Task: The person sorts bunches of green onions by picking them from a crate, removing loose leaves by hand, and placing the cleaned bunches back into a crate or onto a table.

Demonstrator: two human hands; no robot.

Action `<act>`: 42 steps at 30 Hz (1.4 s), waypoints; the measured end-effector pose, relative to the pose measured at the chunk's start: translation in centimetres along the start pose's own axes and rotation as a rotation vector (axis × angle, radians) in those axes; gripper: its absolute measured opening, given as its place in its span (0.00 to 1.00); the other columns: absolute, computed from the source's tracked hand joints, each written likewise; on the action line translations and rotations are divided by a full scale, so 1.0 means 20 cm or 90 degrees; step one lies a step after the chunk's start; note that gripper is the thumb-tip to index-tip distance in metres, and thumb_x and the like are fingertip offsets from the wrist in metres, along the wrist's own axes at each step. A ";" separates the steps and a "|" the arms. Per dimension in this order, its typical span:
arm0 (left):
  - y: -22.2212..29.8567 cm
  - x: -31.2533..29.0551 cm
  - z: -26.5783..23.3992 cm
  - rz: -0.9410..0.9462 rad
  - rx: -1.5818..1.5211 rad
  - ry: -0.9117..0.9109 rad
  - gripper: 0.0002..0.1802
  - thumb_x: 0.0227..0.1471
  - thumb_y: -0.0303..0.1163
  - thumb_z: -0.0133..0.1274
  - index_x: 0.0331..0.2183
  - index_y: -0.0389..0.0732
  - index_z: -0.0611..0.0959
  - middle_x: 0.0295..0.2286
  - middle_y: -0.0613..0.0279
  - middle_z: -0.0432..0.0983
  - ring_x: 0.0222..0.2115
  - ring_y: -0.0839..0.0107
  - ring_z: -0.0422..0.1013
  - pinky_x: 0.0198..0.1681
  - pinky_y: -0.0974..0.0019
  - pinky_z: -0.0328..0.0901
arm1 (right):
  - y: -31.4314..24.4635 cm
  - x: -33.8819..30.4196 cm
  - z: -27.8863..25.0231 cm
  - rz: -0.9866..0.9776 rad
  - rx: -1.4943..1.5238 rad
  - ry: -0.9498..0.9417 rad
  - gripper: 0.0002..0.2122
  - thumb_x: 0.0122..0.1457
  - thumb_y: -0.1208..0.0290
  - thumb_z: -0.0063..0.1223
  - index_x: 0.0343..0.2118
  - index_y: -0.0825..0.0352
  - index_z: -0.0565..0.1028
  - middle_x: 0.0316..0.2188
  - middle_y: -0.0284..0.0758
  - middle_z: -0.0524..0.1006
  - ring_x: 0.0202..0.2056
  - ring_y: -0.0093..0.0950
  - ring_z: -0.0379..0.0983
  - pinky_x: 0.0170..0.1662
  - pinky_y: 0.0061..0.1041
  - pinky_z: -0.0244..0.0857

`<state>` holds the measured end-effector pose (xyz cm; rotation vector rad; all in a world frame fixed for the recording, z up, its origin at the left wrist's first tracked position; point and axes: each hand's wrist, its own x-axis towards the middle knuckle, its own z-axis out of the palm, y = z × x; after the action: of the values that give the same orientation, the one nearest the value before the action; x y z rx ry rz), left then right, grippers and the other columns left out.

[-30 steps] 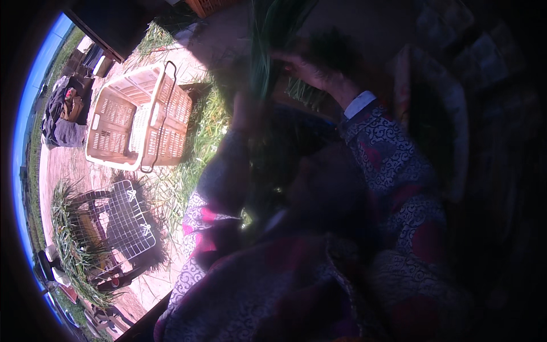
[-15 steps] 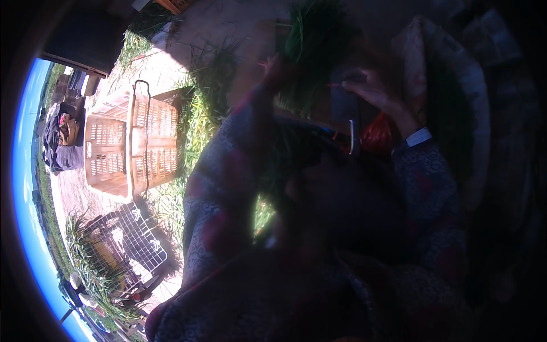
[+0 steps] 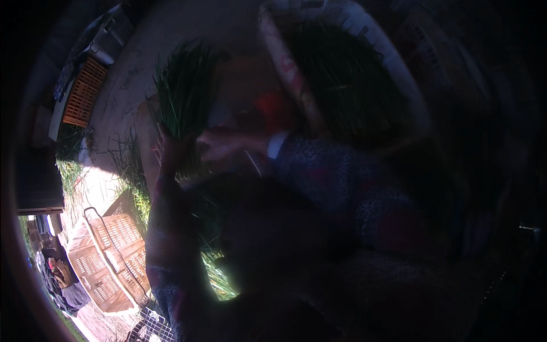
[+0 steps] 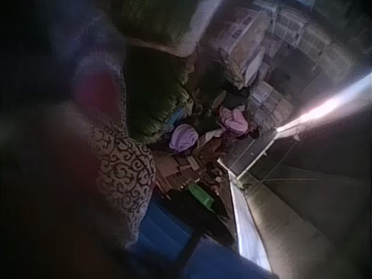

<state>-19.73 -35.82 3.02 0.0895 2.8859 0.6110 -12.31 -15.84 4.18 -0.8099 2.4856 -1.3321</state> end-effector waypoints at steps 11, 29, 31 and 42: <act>-0.09 0.13 -0.04 -0.037 0.056 -0.014 0.78 0.27 0.64 0.71 0.68 0.43 0.44 0.64 0.37 0.48 0.66 0.44 0.47 0.67 0.43 0.46 | -0.35 -0.74 -0.64 0.051 0.004 0.305 0.13 0.56 0.68 0.60 0.42 0.68 0.77 0.35 0.40 0.80 0.38 0.32 0.80 0.42 0.29 0.73; 0.49 -0.56 -0.32 0.355 -0.141 0.009 0.50 0.49 0.38 0.65 0.65 0.32 0.56 0.57 0.38 0.64 0.59 0.48 0.62 0.61 0.52 0.57 | 0.56 -2.64 -1.04 0.742 -0.365 0.516 0.61 0.39 0.43 0.70 0.67 0.76 0.45 0.64 0.58 0.56 0.66 0.49 0.53 0.67 0.36 0.50; 0.58 -0.79 -0.40 0.366 -0.175 -0.017 0.48 0.49 0.33 0.64 0.65 0.32 0.57 0.58 0.40 0.64 0.60 0.52 0.62 0.62 0.54 0.56 | 0.52 -2.51 -1.07 0.736 -0.203 0.462 0.64 0.39 0.42 0.71 0.68 0.76 0.39 0.67 0.58 0.48 0.68 0.48 0.45 0.69 0.35 0.45; 0.85 -1.08 -0.29 0.437 -0.162 -0.176 0.37 0.46 0.25 0.63 0.58 0.33 0.70 0.58 0.44 0.66 0.62 0.52 0.60 0.64 0.55 0.54 | 0.92 -2.68 -1.13 0.814 -0.285 0.369 0.58 0.41 0.52 0.69 0.66 0.80 0.43 0.58 0.59 0.65 0.56 0.50 0.67 0.58 0.39 0.63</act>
<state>0.68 -24.75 18.83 1.0599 2.4412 0.9718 15.75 38.09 -1.87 1.1682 2.7339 -0.5274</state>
